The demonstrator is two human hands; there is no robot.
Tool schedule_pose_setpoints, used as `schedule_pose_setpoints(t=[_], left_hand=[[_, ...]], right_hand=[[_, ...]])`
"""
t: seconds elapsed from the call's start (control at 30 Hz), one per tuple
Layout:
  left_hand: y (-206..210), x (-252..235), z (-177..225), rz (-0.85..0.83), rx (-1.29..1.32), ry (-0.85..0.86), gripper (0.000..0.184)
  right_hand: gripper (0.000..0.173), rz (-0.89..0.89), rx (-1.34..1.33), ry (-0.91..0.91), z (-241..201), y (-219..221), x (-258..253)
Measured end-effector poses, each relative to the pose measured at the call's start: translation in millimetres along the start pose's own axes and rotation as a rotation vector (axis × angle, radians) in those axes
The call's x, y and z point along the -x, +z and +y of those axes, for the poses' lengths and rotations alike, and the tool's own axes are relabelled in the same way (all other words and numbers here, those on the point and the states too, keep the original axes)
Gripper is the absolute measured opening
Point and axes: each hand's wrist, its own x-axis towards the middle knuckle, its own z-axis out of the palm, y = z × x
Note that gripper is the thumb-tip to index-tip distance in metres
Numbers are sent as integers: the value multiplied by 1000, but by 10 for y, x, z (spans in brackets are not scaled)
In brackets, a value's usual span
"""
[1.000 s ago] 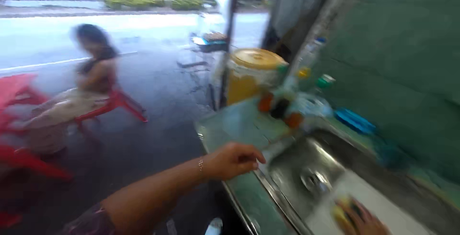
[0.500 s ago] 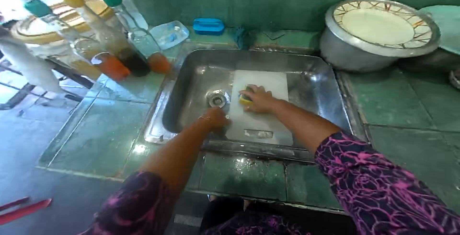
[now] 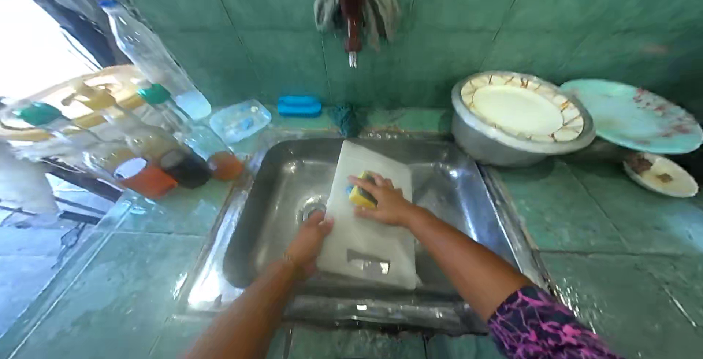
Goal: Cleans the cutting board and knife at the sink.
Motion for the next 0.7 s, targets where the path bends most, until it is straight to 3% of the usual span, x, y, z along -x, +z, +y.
schedule_pose_setpoints(t=[0.07,0.13,0.27,0.33,0.47,0.57,0.7], left_hand=[[-37,198,63,124,41,50,23],[-105,403,182,200,104,95,21],[-238,729,472,245,214,176,21],[-218,752,613,246,265,241,21],[-49,703,846,251,359,325,22],[73,663,884,246,398,320,21],[143,574,738,217,420,323,22]], right_hand=[[74,-99,14,39,-256,-124,-66],[71,-79,24,37,-561,-421,-132],[67,518,105,-136,-1186,-1330,-361],[68,695,188,-110,-1606,-1835,-533],[61,485,510,76,-2205,-2353,-959],[37,307,683,-14,-2209,-2423,-1210],[27,209,699,-281,-2009,-2554,-1273]])
